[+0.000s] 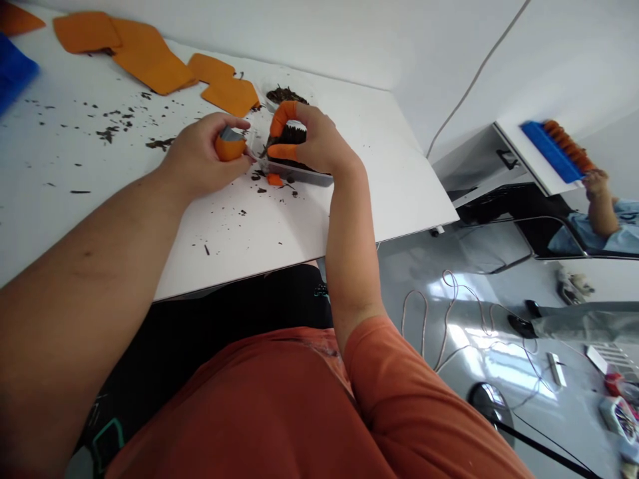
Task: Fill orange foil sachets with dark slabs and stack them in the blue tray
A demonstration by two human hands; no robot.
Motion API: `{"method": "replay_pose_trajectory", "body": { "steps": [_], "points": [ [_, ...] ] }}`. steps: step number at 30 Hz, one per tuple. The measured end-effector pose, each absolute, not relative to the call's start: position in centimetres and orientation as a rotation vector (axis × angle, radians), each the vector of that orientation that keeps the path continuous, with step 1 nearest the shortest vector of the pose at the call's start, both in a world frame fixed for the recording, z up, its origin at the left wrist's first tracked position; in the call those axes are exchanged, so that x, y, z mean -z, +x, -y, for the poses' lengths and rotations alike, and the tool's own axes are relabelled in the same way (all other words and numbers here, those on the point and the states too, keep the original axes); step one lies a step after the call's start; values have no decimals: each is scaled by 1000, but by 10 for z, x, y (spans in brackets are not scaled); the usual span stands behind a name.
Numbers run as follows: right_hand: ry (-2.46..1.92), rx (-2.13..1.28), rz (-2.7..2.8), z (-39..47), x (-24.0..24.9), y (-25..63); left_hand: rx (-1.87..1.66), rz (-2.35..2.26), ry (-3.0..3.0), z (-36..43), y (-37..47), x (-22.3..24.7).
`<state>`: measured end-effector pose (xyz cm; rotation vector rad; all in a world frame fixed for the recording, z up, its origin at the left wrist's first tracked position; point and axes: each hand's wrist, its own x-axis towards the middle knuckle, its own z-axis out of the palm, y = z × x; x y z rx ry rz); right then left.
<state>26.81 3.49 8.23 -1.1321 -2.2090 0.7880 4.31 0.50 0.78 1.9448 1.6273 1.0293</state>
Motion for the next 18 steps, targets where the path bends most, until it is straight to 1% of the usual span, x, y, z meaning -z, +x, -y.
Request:
{"method": "replay_pose_trajectory", "body": {
  "steps": [3,10,13,18],
  "points": [
    [-880,-822,2246,-38,-81,278,-1050,-1619,1925,-3,45,-9],
    [-978,-652,2039,-32,-83,271,-1171,-1558,1908,-4,44,-6],
    [-976,-597,1981,-32,-81,261,-1165,-1565,1914,-5,46,-8],
    [-859,-815,1911,-31,-78,246,-1174,-1688,1900,-5,47,-10]
  ]
}}
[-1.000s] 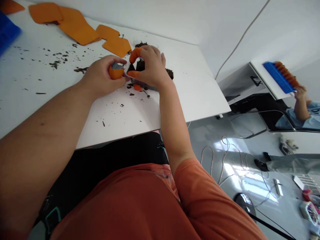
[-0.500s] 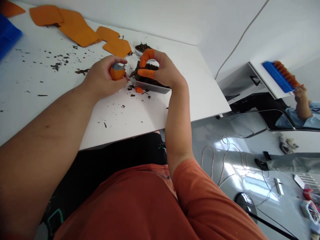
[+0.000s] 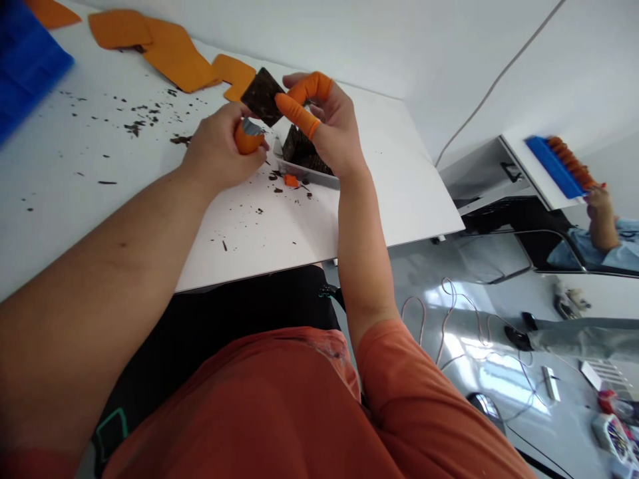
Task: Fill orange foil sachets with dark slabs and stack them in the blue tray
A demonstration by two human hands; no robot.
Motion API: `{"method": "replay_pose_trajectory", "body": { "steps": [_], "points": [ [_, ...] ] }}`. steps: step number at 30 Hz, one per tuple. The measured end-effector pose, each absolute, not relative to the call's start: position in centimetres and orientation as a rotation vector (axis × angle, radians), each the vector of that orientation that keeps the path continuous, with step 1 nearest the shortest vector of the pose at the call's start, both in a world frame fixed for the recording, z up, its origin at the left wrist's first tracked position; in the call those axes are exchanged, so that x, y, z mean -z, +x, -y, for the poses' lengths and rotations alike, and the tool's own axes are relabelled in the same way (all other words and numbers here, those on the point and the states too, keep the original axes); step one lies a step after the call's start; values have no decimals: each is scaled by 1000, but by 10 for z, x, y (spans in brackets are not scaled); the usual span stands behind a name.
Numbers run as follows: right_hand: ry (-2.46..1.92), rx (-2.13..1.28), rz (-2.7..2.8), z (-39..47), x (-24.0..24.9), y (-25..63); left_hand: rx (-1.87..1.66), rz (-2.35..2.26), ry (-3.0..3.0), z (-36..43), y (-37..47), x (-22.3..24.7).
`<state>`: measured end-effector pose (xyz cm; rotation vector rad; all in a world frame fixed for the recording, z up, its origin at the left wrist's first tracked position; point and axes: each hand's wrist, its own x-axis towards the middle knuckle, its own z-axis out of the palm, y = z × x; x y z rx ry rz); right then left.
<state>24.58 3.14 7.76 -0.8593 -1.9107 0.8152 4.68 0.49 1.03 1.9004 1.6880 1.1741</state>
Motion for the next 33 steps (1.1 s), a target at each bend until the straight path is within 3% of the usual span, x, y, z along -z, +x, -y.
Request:
{"method": "replay_pose_trajectory", "body": {
  "steps": [5,14,26,33],
  "points": [
    [-782,-1008,1823,-26,-74,230,-1164,-1833,1836,-7,42,-10],
    [-1177,-956,1758,-23,-80,226,-1167,-1820,1872,-4,43,-14],
    [-1192,-1018,1630,-22,-84,229,-1167,-1666,2058,-5,42,-12],
    [-1202,-1030,1613,-21,-87,231,-1375,-1619,2150,-12,40,-6]
  ]
}}
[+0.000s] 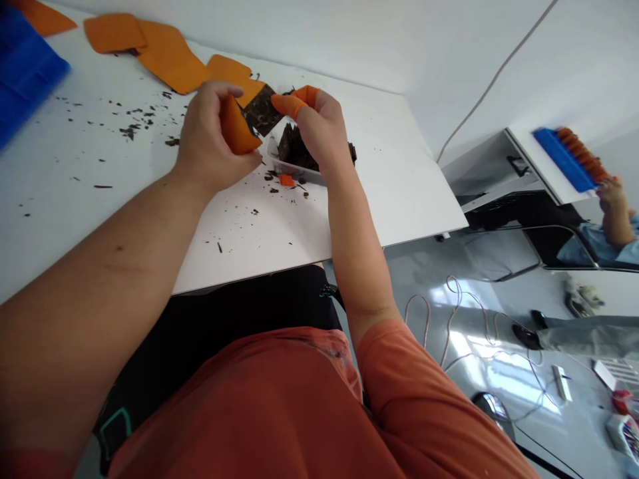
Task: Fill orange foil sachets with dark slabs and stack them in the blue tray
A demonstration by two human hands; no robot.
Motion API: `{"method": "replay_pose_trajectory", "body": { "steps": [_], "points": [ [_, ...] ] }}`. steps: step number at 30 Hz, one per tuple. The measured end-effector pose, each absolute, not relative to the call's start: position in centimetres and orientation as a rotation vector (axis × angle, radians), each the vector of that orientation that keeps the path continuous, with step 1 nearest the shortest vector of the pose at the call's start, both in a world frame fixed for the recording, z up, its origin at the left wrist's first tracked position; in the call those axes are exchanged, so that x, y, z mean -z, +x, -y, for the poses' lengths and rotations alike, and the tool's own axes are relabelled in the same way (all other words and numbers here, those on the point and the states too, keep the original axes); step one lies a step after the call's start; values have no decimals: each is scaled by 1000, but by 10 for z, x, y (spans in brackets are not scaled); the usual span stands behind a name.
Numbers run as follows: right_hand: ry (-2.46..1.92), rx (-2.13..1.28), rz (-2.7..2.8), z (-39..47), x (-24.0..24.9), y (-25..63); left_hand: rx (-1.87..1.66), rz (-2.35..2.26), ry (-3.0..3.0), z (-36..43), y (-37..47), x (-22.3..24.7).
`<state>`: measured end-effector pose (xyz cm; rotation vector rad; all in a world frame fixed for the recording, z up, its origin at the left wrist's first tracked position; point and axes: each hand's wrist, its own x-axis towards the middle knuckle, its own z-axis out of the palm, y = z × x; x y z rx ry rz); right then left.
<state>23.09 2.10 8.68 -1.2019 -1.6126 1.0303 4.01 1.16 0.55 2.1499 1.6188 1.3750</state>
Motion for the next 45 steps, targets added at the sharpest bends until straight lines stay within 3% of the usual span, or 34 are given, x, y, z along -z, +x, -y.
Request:
{"method": "replay_pose_trajectory", "body": {
  "steps": [16,31,45],
  "points": [
    [-1180,-948,1714,-25,-81,230,-1150,-1643,2199,-10,42,-10],
    [-990,-835,1629,-34,-63,216,-1294,-1429,2240,-21,40,2],
    [-870,-764,1452,-10,-55,191,-1521,-1723,2106,-34,42,6]
  ]
}}
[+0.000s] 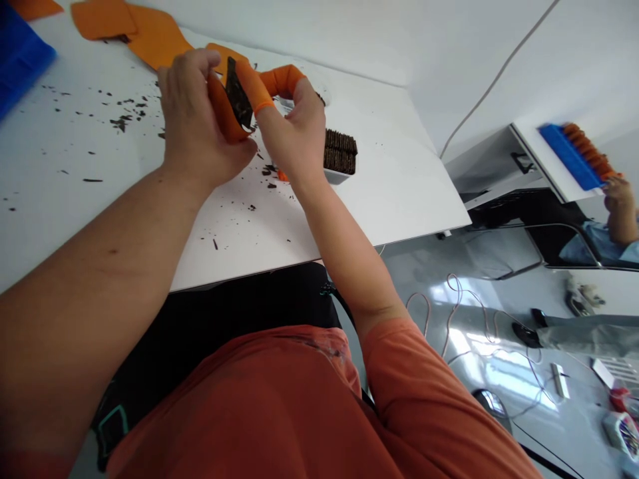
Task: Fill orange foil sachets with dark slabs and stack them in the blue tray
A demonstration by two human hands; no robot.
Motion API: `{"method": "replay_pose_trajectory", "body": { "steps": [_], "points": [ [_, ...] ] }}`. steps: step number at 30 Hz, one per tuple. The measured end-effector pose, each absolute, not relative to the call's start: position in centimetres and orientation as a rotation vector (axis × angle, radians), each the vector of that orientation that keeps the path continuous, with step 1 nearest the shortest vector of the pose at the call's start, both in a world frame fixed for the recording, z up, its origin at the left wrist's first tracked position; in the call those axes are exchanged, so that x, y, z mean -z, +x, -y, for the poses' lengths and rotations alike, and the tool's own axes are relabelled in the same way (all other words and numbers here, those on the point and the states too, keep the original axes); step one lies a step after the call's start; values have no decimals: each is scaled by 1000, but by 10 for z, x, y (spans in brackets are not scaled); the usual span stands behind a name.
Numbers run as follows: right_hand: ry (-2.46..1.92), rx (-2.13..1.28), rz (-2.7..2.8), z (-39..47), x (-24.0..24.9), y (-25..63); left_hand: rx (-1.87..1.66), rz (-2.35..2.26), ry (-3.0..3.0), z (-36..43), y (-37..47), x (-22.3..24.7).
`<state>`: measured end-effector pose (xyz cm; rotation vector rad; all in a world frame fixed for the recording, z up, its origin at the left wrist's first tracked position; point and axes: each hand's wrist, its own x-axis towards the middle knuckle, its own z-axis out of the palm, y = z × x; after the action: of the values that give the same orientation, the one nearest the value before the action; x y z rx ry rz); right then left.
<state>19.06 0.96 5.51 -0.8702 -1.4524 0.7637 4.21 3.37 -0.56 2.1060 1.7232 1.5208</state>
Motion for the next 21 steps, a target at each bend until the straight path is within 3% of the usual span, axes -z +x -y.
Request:
{"method": "replay_pose_trajectory", "body": {
  "steps": [21],
  "points": [
    [-957,-799,1546,-17,-57,200,-1377,-1669,2115,-16,53,-6]
  ]
}}
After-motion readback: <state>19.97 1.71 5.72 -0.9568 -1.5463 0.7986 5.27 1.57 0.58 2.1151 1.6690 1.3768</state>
